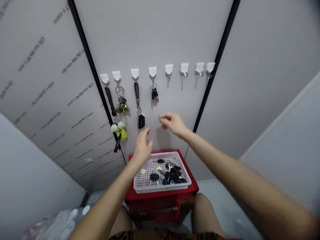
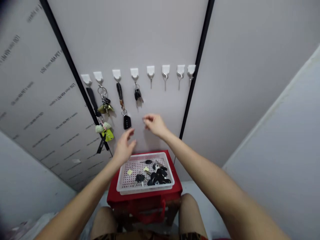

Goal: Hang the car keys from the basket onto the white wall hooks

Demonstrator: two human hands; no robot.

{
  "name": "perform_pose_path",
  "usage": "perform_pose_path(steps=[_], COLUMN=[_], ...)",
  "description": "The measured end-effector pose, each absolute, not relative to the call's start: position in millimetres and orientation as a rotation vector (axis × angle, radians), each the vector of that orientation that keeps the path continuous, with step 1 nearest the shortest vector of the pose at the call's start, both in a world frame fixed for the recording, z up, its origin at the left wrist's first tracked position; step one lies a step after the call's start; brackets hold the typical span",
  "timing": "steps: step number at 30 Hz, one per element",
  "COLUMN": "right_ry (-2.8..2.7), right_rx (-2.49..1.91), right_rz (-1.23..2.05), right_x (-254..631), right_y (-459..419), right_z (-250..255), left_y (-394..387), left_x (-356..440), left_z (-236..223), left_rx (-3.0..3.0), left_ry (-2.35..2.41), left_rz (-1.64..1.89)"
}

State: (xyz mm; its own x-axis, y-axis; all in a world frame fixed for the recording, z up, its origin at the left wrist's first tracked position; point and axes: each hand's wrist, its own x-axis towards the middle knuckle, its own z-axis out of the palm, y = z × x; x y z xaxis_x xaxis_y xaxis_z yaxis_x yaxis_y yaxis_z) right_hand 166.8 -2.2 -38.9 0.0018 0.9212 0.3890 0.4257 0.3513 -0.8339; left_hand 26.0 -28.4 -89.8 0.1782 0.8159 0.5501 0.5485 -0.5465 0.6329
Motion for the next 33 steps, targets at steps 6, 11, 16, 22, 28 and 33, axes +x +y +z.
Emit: perform_pose_path(steps=[6, 11, 16, 22, 28, 33], right_ry=[-2.35, -2.389, -2.358, -2.022, -1.668, -1.533], right_rx=[-1.704, -1.936, -1.938, -1.678, -1.338, -1.219], right_rz=[0.354, 0.034, 0.068, 0.571, 1.05, 1.105], right_x=[192, 188, 173, 176, 173, 170], right_y=[-42, -43, -39, -32, -30, -29], right_z=[-147, -165, -175, -164, -124, -87], left_y=[-54, -55, -54, -47, -36, -25], left_x=[29, 35, 33, 31, 36, 42], left_z=[-180, -198, -202, -186, -151, -125], left_rx=[2.281, 2.333, 2.274, 2.119, 2.018, 1.808], left_ry=[1.31, 1.322, 1.334, 1.399, 1.2, 0.955], left_rz=[0.591, 0.433, 0.454, 0.94, 1.047, 1.097])
